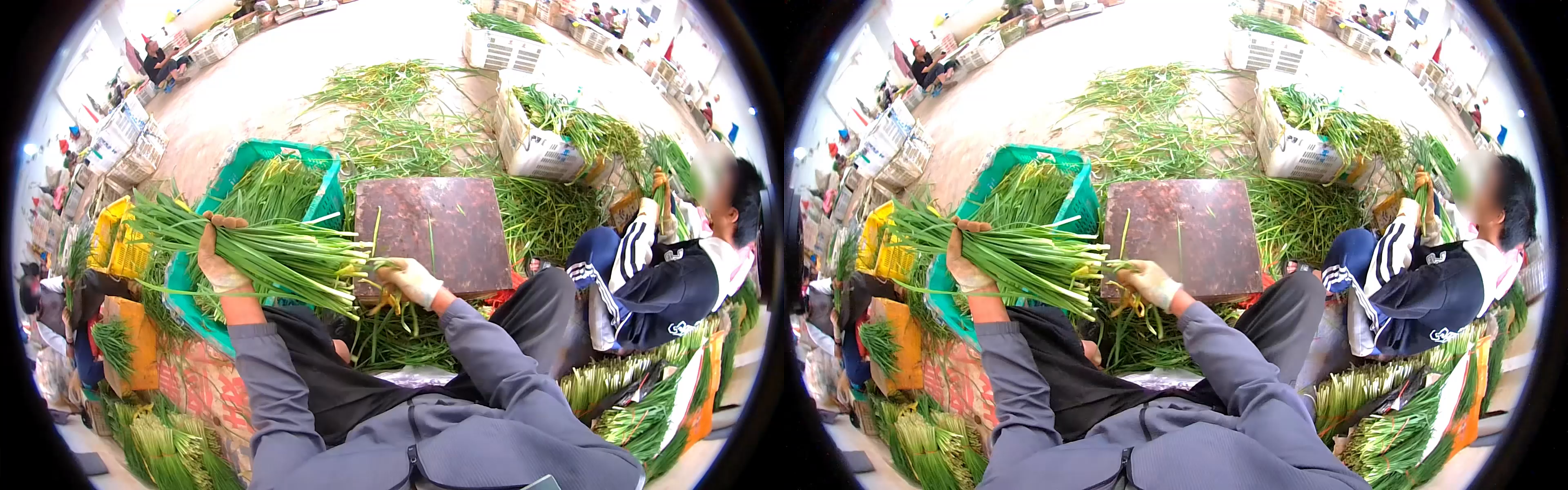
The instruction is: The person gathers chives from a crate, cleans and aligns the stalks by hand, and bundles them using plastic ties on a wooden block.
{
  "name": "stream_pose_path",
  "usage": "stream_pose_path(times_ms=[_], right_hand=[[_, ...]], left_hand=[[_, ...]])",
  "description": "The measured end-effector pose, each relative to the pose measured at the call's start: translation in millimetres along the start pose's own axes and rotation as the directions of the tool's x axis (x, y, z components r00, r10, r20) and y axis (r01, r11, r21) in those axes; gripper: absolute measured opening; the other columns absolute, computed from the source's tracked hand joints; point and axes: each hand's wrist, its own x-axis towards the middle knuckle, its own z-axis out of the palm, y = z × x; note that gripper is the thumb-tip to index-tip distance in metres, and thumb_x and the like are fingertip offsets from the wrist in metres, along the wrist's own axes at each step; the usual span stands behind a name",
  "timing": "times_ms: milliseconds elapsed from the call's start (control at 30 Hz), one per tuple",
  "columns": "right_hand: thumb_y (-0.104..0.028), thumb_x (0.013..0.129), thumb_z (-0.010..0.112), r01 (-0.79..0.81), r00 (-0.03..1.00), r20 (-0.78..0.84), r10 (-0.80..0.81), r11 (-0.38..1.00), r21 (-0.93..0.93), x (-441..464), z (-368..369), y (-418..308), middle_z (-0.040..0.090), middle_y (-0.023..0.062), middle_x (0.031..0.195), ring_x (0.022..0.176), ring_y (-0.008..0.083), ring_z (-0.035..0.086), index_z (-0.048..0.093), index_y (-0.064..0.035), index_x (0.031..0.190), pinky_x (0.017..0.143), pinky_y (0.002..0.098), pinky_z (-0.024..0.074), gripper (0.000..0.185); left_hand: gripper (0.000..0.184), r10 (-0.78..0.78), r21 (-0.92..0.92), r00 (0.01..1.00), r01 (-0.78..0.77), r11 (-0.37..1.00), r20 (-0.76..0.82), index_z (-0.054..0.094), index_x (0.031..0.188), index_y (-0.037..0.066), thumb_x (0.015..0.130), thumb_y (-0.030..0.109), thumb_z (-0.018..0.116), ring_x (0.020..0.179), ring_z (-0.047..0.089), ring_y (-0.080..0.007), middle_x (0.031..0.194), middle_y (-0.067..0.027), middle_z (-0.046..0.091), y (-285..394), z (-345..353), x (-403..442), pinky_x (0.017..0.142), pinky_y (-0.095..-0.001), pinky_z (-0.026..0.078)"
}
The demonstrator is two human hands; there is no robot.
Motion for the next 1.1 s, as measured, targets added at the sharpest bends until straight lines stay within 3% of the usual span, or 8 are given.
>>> stream_pose_path(times_ms=[167,267,367,433,600,900,967,1100], right_hand=[[-0.031,0.099,0.057,-0.008,0.972,-0.231,0.035,0.993,0.116,-17.6,-24.0,2.7,0.069,0.0065,0.090,0.074,0.0148,0.065,0.064,-0.0027,0.113,0.060,0.0287,0.0511,0.032],[-0.044,0.098,0.059,0.203,0.959,-0.235,-0.158,0.962,0.183,-14.5,11.9,-20.5,0.071,0.0068,0.096,0.080,0.0145,0.065,0.063,-0.0038,0.118,0.064,0.0276,0.0504,0.045],[-0.041,0.092,0.065,0.131,0.940,-0.323,-0.105,0.989,0.060,-13.2,43.8,-62.4,0.071,0.0078,0.096,0.084,0.0127,0.064,0.067,-0.0008,0.109,0.074,0.0318,0.0521,0.044],[-0.052,0.081,0.071,-0.035,0.967,-0.255,0.011,0.995,-0.090,-0.4,52.3,-61.0,0.071,0.0152,0.090,0.087,0.0263,0.068,0.068,0.0058,0.105,0.082,0.0379,0.0521,0.062],[-0.048,0.083,0.067,-0.042,0.938,-0.323,-0.123,0.887,-0.460,28.3,59.7,-51.3,0.071,0.0224,0.095,0.095,0.0408,0.066,0.069,-0.0039,0.106,0.085,0.0457,0.0517,0.049],[-0.025,0.090,0.060,-0.029,0.935,-0.335,-0.120,0.913,-0.408,49.3,27.7,4.3,0.069,0.0216,0.090,0.085,0.0401,0.065,0.069,-0.0058,0.100,0.075,0.0429,0.0518,0.023],[-0.023,0.094,0.061,0.005,0.906,-0.350,-0.237,0.834,-0.551,58.2,9.5,28.4,0.068,0.0116,0.074,0.065,0.0202,0.066,0.068,-0.0029,0.098,0.062,0.0361,0.0519,0.022],[-0.031,0.092,0.060,-0.208,0.897,-0.433,-0.092,0.775,-0.596,15.6,-19.4,3.1,0.068,0.0159,0.077,0.071,0.0282,0.068,0.068,-0.0033,0.093,0.070,0.0409,0.0525,0.029]], left_hand=[[0.018,-0.012,-0.079,1.000,0.013,0.997,0.019,0.059,0.115,0.007,0.097,0.014,0.058,0.086,0.063,-0.0203,0.096,-0.0047,0.067,3.9,2.1,-0.1,0.093,-0.0411,0.048],[0.023,0.030,0.021,1.000,-0.030,0.999,-0.006,0.057,0.117,0.007,0.095,0.011,0.061,0.091,0.062,-0.0213,0.097,-0.0052,0.066,-5.4,8.5,-4.9,0.096,-0.0422,0.047],[0.028,-0.008,-0.046,1.000,0.010,0.999,0.025,0.056,0.120,0.008,0.094,0.010,0.063,0.091,0.063,-0.0228,0.099,-0.0057,0.067,-16.8,17.6,-10.9,0.096,-0.0432,0.048],[0.031,-0.005,-0.029,0.999,0.006,1.000,0.036,0.055,0.121,0.008,0.092,0.010,0.065,0.090,0.064,-0.0246,0.101,-0.0065,0.068,-23.0,18.4,-13.8,0.097,-0.0438,0.048],[0.034,-0.013,0.133,0.994,-0.001,0.991,0.106,0.056,0.120,0.007,0.089,0.011,0.069,0.094,0.067,-0.0276,0.099,-0.0075,0.069,-38.5,26.3,-24.6,0.091,-0.0461,0.052],[0.036,-0.008,0.215,0.999,-0.003,0.977,0.047,0.056,0.119,0.003,0.087,0.010,0.070,0.090,0.067,-0.0307,0.096,-0.0097,0.069,-36.3,25.5,-28.4,0.089,-0.0458,0.053],[0.038,-0.010,0.255,1.000,0.007,0.967,0.010,0.055,0.119,0.002,0.085,0.009,0.072,0.091,0.066,-0.0283,0.095,-0.0089,0.068,-33.2,25.8,-28.6,0.088,-0.0455,0.052],[0.036,0.064,0.249,0.998,-0.056,0.967,-0.024,0.056,0.119,0.003,0.086,0.008,0.071,0.092,0.064,-0.0255,0.096,-0.0088,0.068,-6.0,11.7,-21.5,0.090,-0.0439,0.051]])
